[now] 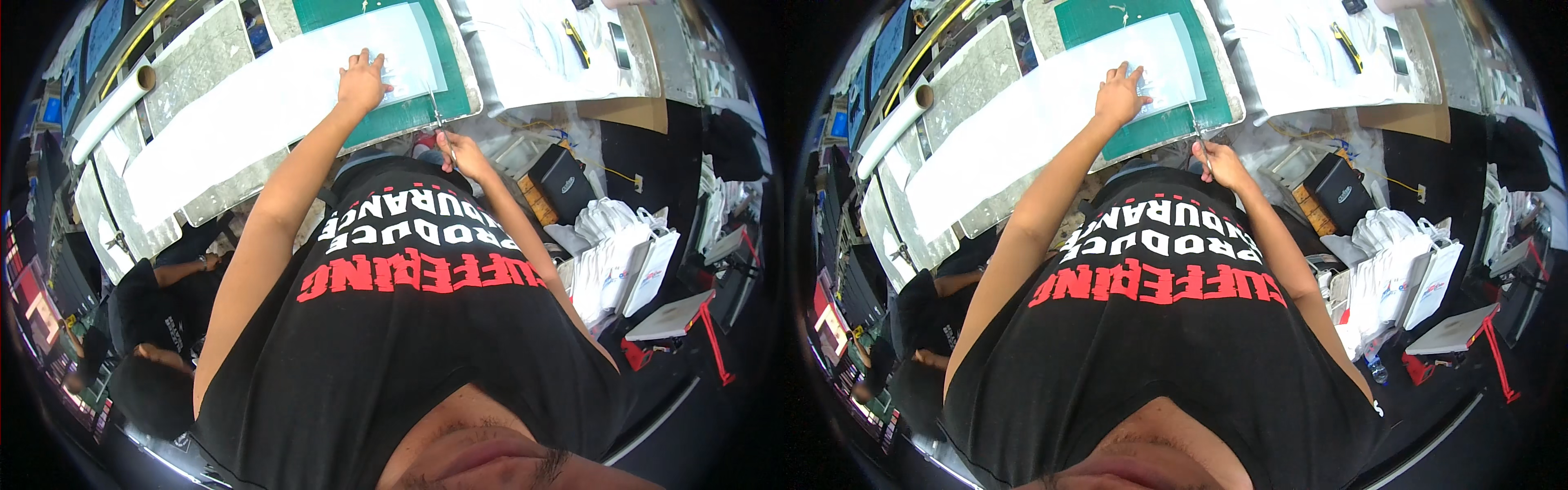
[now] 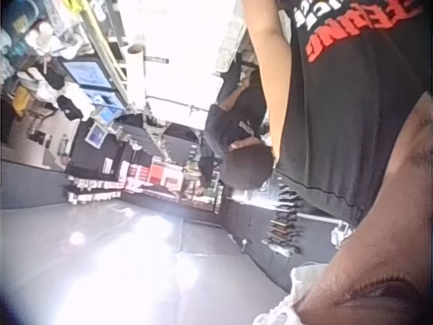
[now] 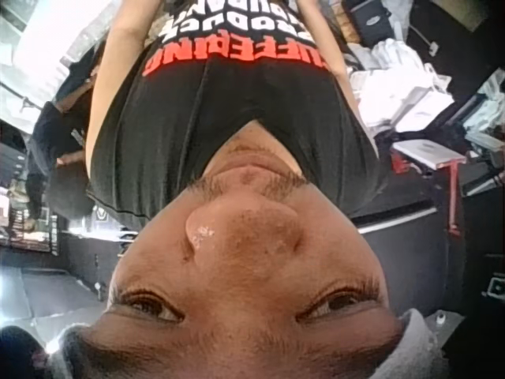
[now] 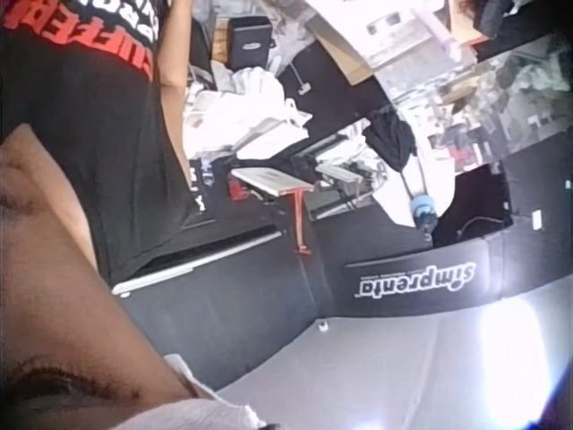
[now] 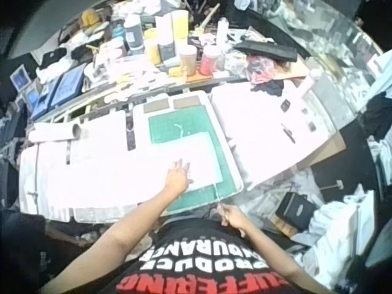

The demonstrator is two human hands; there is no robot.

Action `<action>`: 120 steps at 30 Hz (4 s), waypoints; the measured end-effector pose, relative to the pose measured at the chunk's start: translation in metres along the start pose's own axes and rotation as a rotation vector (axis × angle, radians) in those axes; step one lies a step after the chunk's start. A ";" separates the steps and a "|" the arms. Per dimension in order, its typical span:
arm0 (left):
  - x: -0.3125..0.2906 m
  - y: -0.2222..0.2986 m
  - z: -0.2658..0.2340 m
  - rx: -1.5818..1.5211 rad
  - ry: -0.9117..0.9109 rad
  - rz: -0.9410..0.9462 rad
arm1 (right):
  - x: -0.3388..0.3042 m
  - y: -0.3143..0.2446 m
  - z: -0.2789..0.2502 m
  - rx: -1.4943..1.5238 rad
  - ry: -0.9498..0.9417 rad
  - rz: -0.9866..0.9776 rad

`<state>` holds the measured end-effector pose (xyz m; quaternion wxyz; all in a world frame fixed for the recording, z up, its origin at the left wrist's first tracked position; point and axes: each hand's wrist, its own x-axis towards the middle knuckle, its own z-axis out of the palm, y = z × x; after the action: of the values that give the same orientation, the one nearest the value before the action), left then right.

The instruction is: The person uses scissors to cut long strips of printed decals into individual labels, placing them into a stack.

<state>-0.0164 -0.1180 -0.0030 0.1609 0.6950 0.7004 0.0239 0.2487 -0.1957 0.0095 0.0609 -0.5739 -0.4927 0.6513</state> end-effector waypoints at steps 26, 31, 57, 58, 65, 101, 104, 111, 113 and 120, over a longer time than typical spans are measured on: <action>-0.002 0.004 0.005 -0.051 0.021 -0.034 | 0.002 -0.013 0.000 -0.002 0.085 0.090; -0.001 0.005 0.006 -0.065 0.013 -0.039 | 0.021 -0.025 0.004 0.029 0.120 0.057; -0.006 0.010 0.006 -0.145 0.032 -0.087 | 0.082 -0.088 -0.013 -0.092 0.122 0.028; -0.006 0.011 0.007 -0.143 0.038 -0.085 | 0.094 -0.095 -0.016 -0.077 0.120 0.000; -0.002 0.015 0.001 -0.112 0.017 -0.081 | 0.144 -0.236 -0.062 0.015 0.107 -0.490; -0.048 -0.124 -0.022 -0.350 0.305 -0.147 | -0.035 -0.014 -0.039 0.159 -0.209 -0.050; -0.068 -0.123 -0.025 -0.183 0.224 -0.088 | -0.034 -0.010 -0.017 0.020 -0.381 0.021; -0.055 -0.103 -0.004 -0.076 0.228 0.077 | -0.034 -0.016 0.021 -0.103 -0.483 0.069; -0.049 -0.104 0.005 -0.055 0.234 0.125 | -0.039 -0.014 0.034 -0.070 -0.458 0.074; -0.044 -0.106 0.012 -0.021 0.199 0.142 | -0.044 -0.011 0.062 -0.018 -0.265 0.020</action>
<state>-0.1159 -0.1668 -0.0332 0.0961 0.7354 0.6614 0.1114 0.2079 -0.2538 0.0389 -0.0164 -0.4883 -0.4964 0.7175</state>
